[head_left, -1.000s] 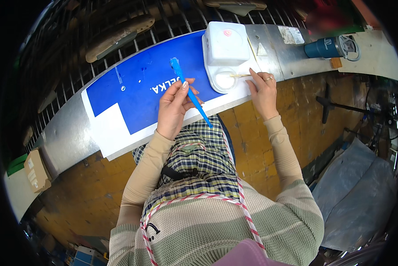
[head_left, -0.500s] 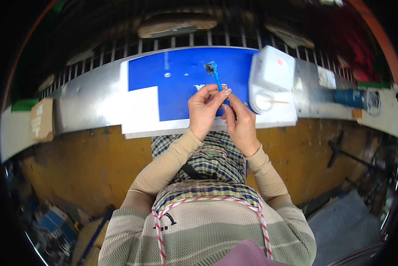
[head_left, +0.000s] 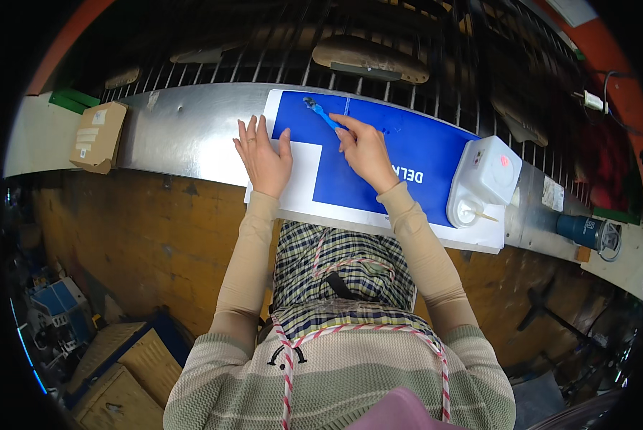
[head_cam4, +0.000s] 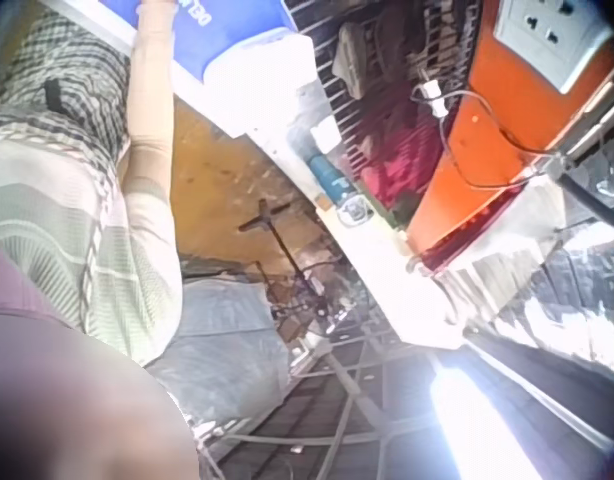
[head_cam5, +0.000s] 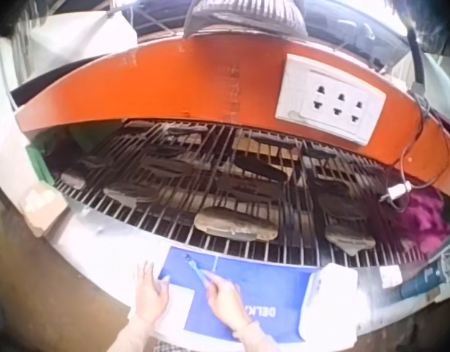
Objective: The person picks up a shoe sole from a rack, inspects it, and applies glue to the sole using a brush. They repeat this process with another sole, applying glue to the edges and surface.
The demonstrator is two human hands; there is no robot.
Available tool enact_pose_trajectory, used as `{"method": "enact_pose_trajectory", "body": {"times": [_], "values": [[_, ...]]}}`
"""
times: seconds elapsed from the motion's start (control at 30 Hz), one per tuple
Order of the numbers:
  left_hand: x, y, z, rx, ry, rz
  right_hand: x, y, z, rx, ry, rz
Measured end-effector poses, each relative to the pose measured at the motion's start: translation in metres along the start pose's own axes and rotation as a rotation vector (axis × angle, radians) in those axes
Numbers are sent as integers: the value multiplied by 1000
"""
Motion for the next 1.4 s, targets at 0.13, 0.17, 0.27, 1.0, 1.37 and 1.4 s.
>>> {"method": "enact_pose_trajectory", "body": {"times": [0.13,0.17,0.27,1.0,1.37,1.4], "values": [[21,13,21,61,-8,6,19,4,4,17,111,51],[24,17,24,72,-9,17,22,3,5,14,134,49],[24,28,27,83,-29,38,28,3,8,27,143,41],[66,13,24,-573,-206,-127,31,12,-38,342,115,-214],[160,147,-42,-1528,-901,303,127,-51,-55,3,55,-413],[159,152,-41,-1506,-928,323,128,-50,-56,1,32,-417]]}}
Point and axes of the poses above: each hand's wrist, its own x-axis towards the middle knuckle, its own y-axis out of the palm, z = x × y, the point moved 7 cm from there along x, towards the middle knuckle, and after that the axes turned 5 degrees about z, right-handed, at the moved point
